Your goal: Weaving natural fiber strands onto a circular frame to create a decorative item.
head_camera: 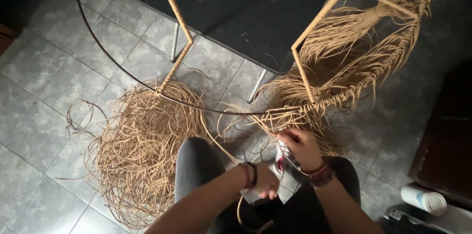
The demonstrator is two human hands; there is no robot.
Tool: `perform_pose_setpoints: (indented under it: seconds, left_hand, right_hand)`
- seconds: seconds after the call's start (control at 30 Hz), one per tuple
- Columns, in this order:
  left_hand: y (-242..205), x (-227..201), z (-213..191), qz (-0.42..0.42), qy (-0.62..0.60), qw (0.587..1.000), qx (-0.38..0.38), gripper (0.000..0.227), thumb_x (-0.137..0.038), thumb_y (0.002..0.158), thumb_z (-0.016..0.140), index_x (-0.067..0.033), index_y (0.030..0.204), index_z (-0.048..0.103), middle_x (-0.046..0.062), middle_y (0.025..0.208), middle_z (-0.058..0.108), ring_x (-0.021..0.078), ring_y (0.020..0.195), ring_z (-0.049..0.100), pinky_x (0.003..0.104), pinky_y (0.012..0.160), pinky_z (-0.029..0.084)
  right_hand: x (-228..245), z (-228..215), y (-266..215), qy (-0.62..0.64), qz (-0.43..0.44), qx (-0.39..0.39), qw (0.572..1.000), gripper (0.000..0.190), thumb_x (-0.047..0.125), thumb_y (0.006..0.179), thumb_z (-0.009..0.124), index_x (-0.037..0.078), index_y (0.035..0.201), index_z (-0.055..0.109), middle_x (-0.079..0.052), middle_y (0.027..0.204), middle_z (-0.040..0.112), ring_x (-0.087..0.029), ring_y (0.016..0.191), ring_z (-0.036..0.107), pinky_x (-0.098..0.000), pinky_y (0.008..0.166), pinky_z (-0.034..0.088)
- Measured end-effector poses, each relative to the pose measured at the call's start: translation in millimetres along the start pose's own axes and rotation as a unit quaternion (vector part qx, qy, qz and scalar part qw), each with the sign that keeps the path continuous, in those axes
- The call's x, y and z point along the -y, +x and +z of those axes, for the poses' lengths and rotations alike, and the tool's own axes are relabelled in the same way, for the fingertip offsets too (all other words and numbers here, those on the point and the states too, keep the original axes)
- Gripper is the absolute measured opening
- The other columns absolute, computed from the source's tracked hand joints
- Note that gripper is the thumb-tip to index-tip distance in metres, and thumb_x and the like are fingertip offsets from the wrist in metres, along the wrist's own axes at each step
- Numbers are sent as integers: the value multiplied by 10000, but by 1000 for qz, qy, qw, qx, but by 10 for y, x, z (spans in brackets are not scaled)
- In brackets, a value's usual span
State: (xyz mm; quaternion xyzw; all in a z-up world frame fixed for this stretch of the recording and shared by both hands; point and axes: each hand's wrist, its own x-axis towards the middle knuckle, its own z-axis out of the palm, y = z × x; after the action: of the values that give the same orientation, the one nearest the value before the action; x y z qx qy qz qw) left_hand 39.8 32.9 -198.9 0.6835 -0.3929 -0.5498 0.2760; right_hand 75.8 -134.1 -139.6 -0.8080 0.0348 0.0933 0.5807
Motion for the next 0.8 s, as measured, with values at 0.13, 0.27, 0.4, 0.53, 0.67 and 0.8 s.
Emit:
perform_pose_setpoints:
  seconds: [0.13, 0.27, 0.4, 0.53, 0.67, 0.8]
  left_hand:
    - [608, 741, -19, 132, 5, 908, -397, 365, -289, 881, 586, 11, 1074, 660, 242, 946, 630, 412, 974, 619, 504, 937, 490]
    - [922, 908, 524, 16, 235, 972, 8, 107, -396, 756, 724, -380, 862, 716, -114, 801, 725, 190, 903, 745, 386, 888, 541]
    - [-48, 202, -65, 67, -82, 919, -380, 514, -618, 880, 648, -144, 1070, 590, 138, 982, 748, 402, 1005, 724, 497, 859, 573]
    - [-189, -48, -157, 66, -53, 882, -464, 470, -540, 881, 678, -120, 1080, 607, 149, 1013, 726, 414, 1011, 707, 512, 852, 570]
    - [-389, -253, -286, 61, -13, 814, -577, 418, -440, 883, 716, -89, 1092, 628, 164, 1052, 698, 430, 1017, 686, 530, 842, 567]
    - [-506, -219, -453, 57, 14, 764, -642, 387, -373, 884, 742, -68, 1099, 642, 173, 1079, 680, 440, 1022, 672, 543, 836, 565]
  right_hand:
    - [30, 0, -4, -12, -10, -18, 1000, 108, 145, 861, 818, 38, 848, 822, -140, 648, 758, -196, 629, 709, -345, 613, 576]
    - [0, 4, -39, 0, 15, -50, 999, 92, 129, 876, 798, 42, 857, 823, -130, 664, 755, -161, 649, 674, -349, 633, 564]
    - [101, -16, -58, -3, 9, -60, 998, 102, 117, 872, 790, 22, 844, 813, -162, 648, 739, -200, 630, 684, -370, 616, 563]
    - [126, -43, -119, 13, -3, -69, 998, 94, 107, 883, 773, 35, 834, 810, -136, 643, 736, -176, 626, 667, -334, 605, 550]
    - [184, -54, -173, 60, 14, -57, 996, 98, 88, 894, 747, 12, 865, 801, -143, 673, 744, -171, 647, 638, -344, 617, 549]
    - [24, 67, -169, 106, -1, -26, 994, 180, 142, 911, 723, 35, 769, 749, -17, 527, 575, -99, 532, 495, -265, 507, 439]
